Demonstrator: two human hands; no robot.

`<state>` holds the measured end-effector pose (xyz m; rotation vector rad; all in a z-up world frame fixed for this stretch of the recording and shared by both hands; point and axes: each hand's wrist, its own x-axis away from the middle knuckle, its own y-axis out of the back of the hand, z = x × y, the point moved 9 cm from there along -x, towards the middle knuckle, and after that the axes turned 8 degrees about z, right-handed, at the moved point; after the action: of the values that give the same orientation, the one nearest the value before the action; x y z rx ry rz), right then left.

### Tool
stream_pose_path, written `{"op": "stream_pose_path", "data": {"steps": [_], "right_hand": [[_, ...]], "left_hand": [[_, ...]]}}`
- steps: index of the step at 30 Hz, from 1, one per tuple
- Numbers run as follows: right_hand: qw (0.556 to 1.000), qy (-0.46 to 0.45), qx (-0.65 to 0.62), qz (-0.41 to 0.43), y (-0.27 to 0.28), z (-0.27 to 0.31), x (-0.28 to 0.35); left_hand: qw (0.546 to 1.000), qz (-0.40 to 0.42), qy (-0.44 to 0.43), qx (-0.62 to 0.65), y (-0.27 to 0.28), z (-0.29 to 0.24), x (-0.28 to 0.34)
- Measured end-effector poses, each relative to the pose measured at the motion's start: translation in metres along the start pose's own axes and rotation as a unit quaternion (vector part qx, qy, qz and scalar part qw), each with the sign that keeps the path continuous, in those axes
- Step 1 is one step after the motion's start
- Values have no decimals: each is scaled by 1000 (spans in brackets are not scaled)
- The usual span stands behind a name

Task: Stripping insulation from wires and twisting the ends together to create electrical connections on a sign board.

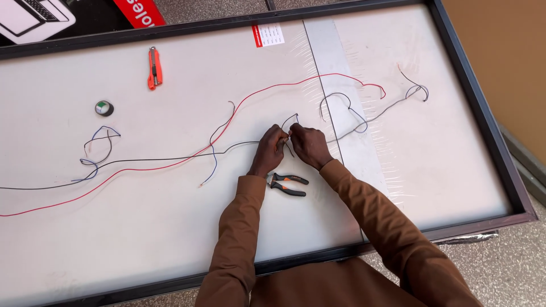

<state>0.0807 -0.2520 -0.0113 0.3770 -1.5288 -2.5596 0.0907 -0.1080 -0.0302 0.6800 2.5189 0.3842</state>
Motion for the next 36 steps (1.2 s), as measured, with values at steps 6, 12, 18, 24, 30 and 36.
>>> {"op": "stream_pose_path", "data": {"steps": [6,12,18,24,30,36], "right_hand": [[854,-203,-416,236,-13,-24,-14],[990,-66,1,126,37,8,-20],[962,158,212,67,26,61,16],[931,289,211,-79,37,76,13],[945,248,211,-37,24,55,-1],[985,97,87,112,13,36,-15]], "left_hand": [[981,-17,-104,-161,2,-30,4],[1000,-19,11,-9,22,-5,-1],[984,76,111,113,15,29,-2],[950,120,191,215,11,57,-9],[957,89,187,204,10,62,-3],[976,98,159,110,16,23,-5]]}}
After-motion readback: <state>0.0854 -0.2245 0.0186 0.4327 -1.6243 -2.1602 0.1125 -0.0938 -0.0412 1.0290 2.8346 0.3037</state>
